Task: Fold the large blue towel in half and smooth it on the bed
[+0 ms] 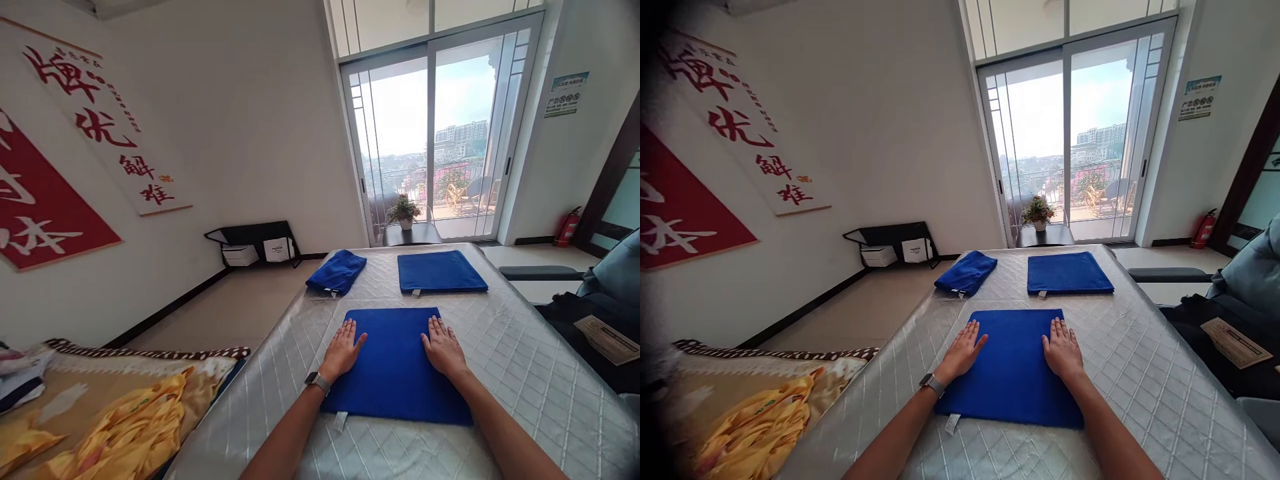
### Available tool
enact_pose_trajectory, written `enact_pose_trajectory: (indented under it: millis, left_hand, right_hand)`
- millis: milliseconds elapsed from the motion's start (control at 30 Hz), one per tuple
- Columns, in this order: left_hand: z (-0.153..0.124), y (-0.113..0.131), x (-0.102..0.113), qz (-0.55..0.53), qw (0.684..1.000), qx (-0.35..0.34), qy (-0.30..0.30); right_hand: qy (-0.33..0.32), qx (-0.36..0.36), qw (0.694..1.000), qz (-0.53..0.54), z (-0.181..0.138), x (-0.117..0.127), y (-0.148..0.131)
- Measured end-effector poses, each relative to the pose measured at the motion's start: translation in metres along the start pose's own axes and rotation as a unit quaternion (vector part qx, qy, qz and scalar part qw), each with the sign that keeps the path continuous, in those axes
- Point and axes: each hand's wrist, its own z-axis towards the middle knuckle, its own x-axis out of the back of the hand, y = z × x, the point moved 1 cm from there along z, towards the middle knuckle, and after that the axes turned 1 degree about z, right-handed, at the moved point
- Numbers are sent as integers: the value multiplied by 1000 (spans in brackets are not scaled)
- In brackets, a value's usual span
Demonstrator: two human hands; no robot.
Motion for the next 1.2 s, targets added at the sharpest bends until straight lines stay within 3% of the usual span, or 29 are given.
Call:
enact_pose_trajectory:
  millis: [100,567,933,1067,1200]
  left_hand:
    - [-2,-10,0,1,1000,12,16]
    - [-4,-7,1,-4,999,16,40]
    - [0,-12,-9,-18,999,10,46]
    - [-2,-12,-7,2,999,15,50]
    - [-6,-4,4,39,994,19,96]
  right_hand:
    - [6,2,1000,-6,1,-2,2]
    - [5,-3,997,-71,-7,13,-10]
    - [5,28,997,-65,-66,3,-5]
    - [1,19,999,-48,-72,1,-7]
    - [-2,11,999,-34,-71,4,-10]
